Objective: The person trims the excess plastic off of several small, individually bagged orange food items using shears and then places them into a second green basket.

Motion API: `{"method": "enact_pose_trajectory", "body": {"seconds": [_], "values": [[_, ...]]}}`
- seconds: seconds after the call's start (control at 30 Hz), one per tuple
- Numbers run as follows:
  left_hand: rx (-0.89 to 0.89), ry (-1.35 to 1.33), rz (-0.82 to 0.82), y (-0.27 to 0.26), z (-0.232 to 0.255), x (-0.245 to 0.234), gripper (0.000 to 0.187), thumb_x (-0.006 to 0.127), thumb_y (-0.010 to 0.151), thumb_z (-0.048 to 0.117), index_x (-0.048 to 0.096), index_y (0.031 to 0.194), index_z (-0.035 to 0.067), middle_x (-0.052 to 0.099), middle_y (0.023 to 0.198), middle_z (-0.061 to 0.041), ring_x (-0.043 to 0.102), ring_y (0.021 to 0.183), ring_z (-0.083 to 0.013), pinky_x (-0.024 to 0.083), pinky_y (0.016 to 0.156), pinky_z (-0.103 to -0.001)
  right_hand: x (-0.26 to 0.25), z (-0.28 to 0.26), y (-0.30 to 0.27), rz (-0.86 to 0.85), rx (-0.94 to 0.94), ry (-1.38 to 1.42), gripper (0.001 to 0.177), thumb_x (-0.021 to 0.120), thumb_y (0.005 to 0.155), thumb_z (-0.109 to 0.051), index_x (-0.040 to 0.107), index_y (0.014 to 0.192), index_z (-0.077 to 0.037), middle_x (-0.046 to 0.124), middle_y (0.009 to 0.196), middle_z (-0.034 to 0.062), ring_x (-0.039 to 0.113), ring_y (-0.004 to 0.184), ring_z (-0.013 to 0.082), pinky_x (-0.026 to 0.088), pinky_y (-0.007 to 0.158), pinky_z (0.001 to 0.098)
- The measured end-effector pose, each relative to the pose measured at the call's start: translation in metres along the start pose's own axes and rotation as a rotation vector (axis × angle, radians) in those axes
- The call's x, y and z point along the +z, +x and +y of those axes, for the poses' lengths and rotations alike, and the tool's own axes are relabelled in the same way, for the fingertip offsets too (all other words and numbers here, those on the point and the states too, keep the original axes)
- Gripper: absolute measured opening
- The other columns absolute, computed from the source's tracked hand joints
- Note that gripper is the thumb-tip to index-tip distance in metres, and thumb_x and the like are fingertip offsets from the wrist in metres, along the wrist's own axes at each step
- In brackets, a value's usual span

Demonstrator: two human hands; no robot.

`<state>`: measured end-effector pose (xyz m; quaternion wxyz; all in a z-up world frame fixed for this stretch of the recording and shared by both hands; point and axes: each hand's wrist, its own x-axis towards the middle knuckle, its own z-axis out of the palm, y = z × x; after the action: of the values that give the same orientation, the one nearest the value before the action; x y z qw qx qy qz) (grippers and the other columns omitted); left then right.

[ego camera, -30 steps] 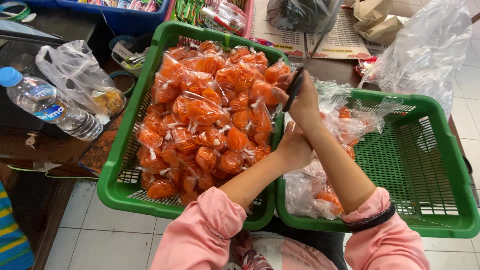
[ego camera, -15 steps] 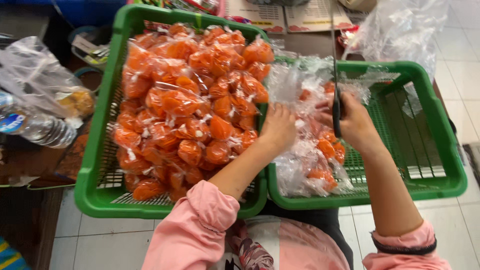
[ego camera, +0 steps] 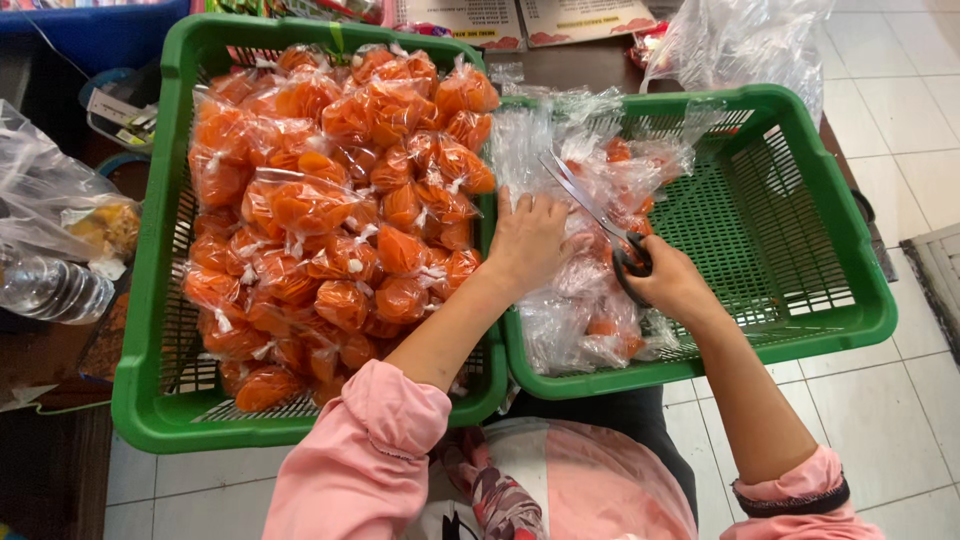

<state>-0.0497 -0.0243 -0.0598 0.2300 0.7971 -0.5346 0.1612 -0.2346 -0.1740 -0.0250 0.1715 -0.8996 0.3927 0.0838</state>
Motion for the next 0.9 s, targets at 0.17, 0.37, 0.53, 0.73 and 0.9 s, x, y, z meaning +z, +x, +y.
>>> {"method": "enact_pose_trajectory", "body": {"seconds": [0.17,0.37,0.53,0.73,0.9], "values": [[-0.057,-0.211,0.085,0.005,0.008,-0.018,0.048,0.052,0.095,0.049,0.072,0.094,0.005,0.063,0.107,-0.018,0.062,0.114,-0.042,0.031,0.109,-0.077,-0.01,0.026,0.009,0.225,-0.165,0.8,0.043,0.067,0.078,0.004,0.061,0.121,0.002,0.063,0.1,0.0254,0.067,0.096,0.0377,0.054,0.078,0.0529],[-0.09,-0.9,-0.083,0.012,0.043,-0.096,0.062,0.043,0.096,0.064,0.077,0.095,0.012,0.071,0.076,-0.013,0.074,0.081,-0.0358,0.052,0.084,-0.049,-0.034,-0.027,0.005,0.587,-0.323,0.996,0.056,0.096,0.084,-0.028,0.05,0.111,-0.01,0.057,0.085,-0.0012,0.06,0.08,0.0082,0.048,0.067,0.0181],[-0.275,-1.025,-0.295,0.012,0.032,-0.06,0.031,0.06,0.085,0.044,0.071,0.08,0.015,0.064,0.056,-0.004,0.068,0.061,-0.0229,0.052,0.067,-0.038,-0.029,-0.05,0.016,0.657,-0.322,0.926,0.057,0.098,0.083,-0.034,0.052,0.107,-0.011,0.06,0.08,0.0019,0.06,0.073,0.0097,0.048,0.061,0.0208],[-0.566,-1.436,-0.08,0.018,0.024,-0.061,0.014,0.063,0.09,0.022,0.073,0.094,0.013,0.071,0.109,-0.004,0.067,0.099,-0.0171,0.058,0.072,-0.029,-0.033,-0.061,0.003,0.505,-0.232,1.19,0.043,0.092,0.087,-0.025,0.052,0.102,-0.014,0.06,0.081,-0.0037,0.064,0.073,0.0061,0.052,0.062,0.0182],[-0.758,-1.822,0.008,0.032,-0.013,-0.048,0.016,0.058,0.092,0.021,0.069,0.101,0.013,0.075,0.089,-0.006,0.074,0.077,-0.0155,0.056,0.058,-0.021,-0.063,-0.054,-0.027,0.168,-0.271,1.296,0.029,0.068,0.103,-0.035,0.062,0.094,-0.008,0.061,0.074,0.009,0.064,0.068,0.0165,0.041,0.055,0.0203]]}}
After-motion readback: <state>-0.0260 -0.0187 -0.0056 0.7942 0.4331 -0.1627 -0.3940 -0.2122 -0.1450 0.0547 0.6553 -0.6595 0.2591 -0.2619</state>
